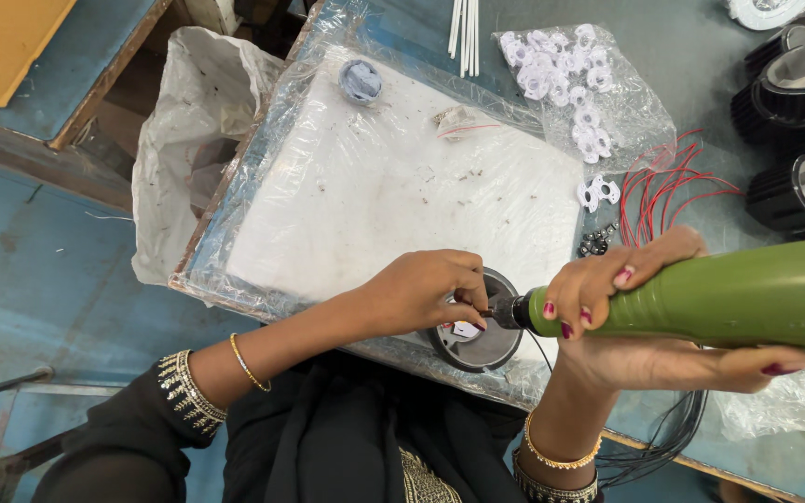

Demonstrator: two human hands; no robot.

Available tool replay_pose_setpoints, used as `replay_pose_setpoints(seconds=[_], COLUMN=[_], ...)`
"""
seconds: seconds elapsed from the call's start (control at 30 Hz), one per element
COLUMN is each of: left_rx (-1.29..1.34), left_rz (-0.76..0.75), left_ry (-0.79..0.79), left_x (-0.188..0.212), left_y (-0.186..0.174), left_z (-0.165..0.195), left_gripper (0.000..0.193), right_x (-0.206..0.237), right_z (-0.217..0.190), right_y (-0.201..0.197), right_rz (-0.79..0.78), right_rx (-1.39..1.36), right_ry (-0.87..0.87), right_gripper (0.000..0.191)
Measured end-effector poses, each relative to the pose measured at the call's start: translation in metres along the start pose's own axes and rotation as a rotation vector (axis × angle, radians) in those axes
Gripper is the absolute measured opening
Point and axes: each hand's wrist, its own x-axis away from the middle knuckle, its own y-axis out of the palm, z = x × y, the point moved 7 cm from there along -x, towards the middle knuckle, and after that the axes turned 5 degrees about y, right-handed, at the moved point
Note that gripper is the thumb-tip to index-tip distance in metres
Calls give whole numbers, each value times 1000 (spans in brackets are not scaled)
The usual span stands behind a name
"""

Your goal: The person assembles LED light fixtures by placing a small white LED module into a black heat sink housing, securing it with a green handheld screwdriver, and inserting a white plastic rod through the housing. The person repeats this process for multiple units on a workbench.

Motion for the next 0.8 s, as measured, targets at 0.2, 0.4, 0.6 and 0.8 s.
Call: replay_pose_setpoints(seconds=[0.2,0.4,0.6,0.8], left_rx=[-30,-139,-306,-415], left_rz=[25,-87,-312,-380], left_ry=[107,35,-53,-73], left_x=[16,33,42,49], left_y=[-23,-38,-30,-28], left_z=[7,-7,-16,-17], left_gripper=[17,10,14,15], right_x=[3,0,5,8], right_z=[16,54,79,88], right_y=[27,54,64,79], right_rz=[-8,20,51,-63], right_rx=[-47,-53,46,46], right_ry=[18,41,62,30], right_gripper=[101,100,93,89])
